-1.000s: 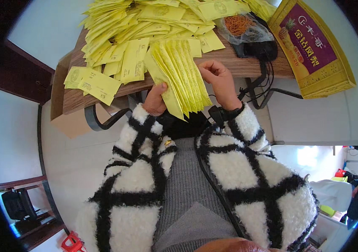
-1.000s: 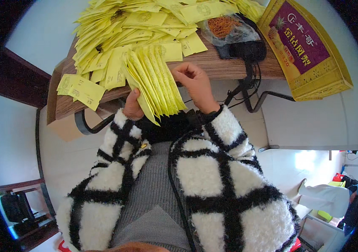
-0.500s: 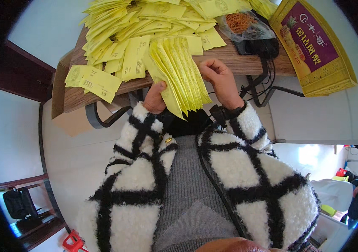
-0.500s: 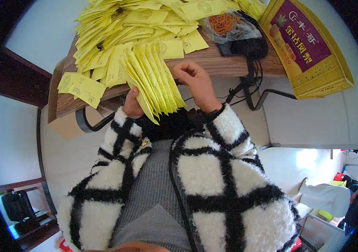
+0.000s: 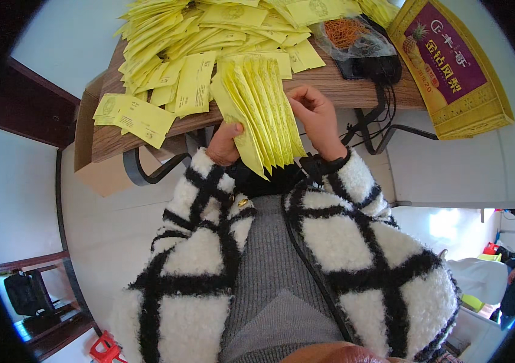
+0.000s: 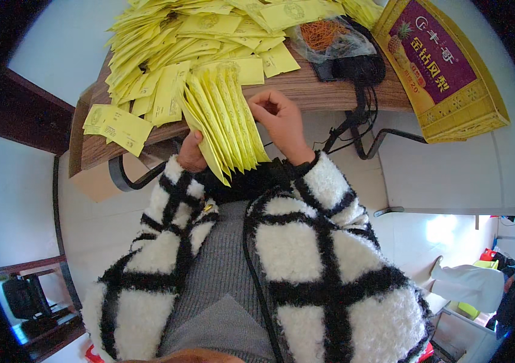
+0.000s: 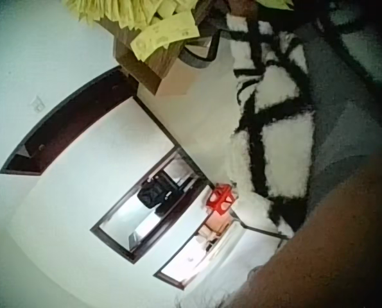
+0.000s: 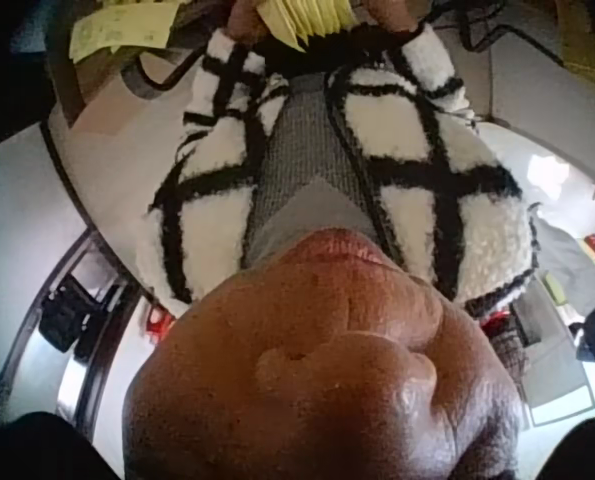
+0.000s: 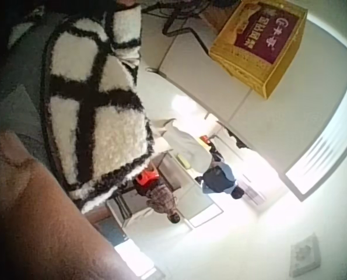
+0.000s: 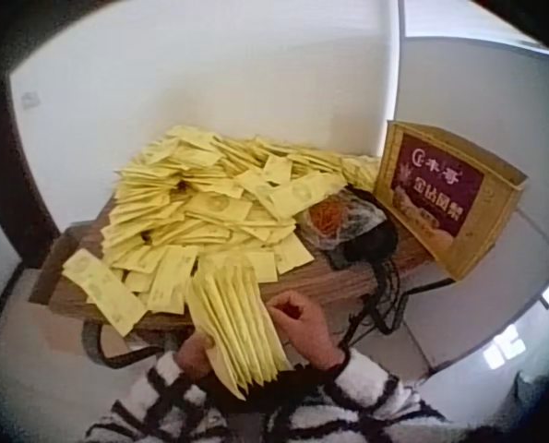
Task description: Folding and stacking yellow paper items at a workstation.
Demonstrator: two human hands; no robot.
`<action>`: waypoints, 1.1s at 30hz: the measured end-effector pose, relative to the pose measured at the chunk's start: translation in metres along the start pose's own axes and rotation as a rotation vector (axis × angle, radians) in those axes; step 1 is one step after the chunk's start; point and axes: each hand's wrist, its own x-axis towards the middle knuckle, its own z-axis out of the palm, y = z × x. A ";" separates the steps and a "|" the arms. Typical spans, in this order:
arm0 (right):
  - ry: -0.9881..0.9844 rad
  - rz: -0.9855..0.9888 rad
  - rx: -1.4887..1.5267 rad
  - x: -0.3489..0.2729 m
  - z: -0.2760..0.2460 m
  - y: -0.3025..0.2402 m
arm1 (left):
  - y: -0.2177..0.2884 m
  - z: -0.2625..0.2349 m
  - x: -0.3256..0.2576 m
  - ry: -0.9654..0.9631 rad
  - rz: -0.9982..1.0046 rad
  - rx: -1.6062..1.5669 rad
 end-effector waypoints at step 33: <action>-0.518 0.390 0.644 0.000 -0.030 0.011 | -0.005 -0.007 -0.010 -0.020 -0.032 -0.076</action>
